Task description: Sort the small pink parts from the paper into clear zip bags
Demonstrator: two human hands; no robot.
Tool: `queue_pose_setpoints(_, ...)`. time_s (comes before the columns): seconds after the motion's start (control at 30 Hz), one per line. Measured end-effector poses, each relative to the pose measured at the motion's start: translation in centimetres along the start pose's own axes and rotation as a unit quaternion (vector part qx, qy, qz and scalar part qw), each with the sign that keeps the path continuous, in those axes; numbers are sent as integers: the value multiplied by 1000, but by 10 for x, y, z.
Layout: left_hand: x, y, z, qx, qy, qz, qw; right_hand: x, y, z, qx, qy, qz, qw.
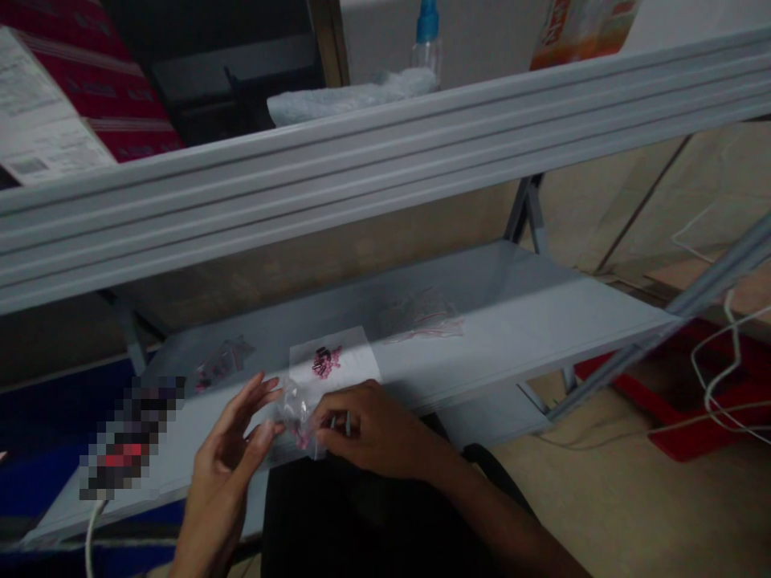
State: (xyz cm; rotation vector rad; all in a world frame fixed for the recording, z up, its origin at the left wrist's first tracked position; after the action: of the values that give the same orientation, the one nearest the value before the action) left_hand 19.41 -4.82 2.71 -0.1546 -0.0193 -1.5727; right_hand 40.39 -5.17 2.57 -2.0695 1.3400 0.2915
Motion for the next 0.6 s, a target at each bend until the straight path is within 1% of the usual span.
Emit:
queue_pose_setpoints(0.07, -3, -2, -1, 4, -61, -108, 992, 4, -3, 2, -89, 20, -36, 995)
queue_pose_setpoints(0.1, -5, -3, -3, 7, -90, -139, 986, 5, -3, 5, -127, 36, -31, 991)
queue_pose_setpoints(0.13, -6, -4, -4, 11, -111, -149, 983, 6, -3, 8, -155, 56, -10, 986)
queue_pose_setpoints(0.2, -9, -5, -7, 27, -126, -124, 984, 6, -2, 14, -191, 97, 58, 975)
queue_pose_setpoints(0.23, -11, -5, -8, 37, -125, -106, 986, 6, -1, 17, -207, 114, 82, 968)
queue_pose_setpoints(0.27, -12, -5, -9, 47, -124, -92, 987, 4, 0, 18, -228, 127, 90, 961)
queue_pose_setpoints(0.3, -13, -5, -9, 53, -124, -85, 987, 3, 2, 19, -253, 137, 84, 954)
queue_pose_setpoints(0.37, -14, -4, -10, 53, -122, -80, 988, 0, 5, 18, -300, 145, 50, 942)
queue_pose_setpoints(0.43, -14, -4, -9, 32, -109, -62, 992, -2, 8, 16, -312, 141, 24, 939)
queue_pose_setpoints(0.47, -13, -5, -8, 10, -88, -34, 995, -2, 9, 15, -305, 136, 22, 942)
queue_pose_setpoints(0.5, -12, -7, -6, -19, -56, 11, 998, -2, 10, 14, -292, 130, 24, 947)
queue_pose_setpoints(0.53, -10, -8, -4, -50, -18, 60, 997, -1, 10, 14, -277, 125, 27, 952)
queue_pose_setpoints(0.57, -7, -9, -1, -81, 17, 97, 992, -1, 11, 14, -263, 121, 32, 957)
queue_pose_setpoints(0.6, -3, -8, 1, -111, 40, 104, 988, 0, 12, 15, -250, 117, 38, 960)
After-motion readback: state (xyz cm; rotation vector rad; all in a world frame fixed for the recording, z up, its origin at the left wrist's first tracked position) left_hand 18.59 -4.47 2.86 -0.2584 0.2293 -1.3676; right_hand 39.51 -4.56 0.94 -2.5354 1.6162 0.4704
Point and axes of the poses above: each hand's wrist, its own x-axis away from the middle knuckle, its own y-axis out of the palm, z = x × y, the point moved 1 cm from there along -x, towards the middle knuckle, and after that the axes turned 15 degrees about -y, right-handed, at the moved point
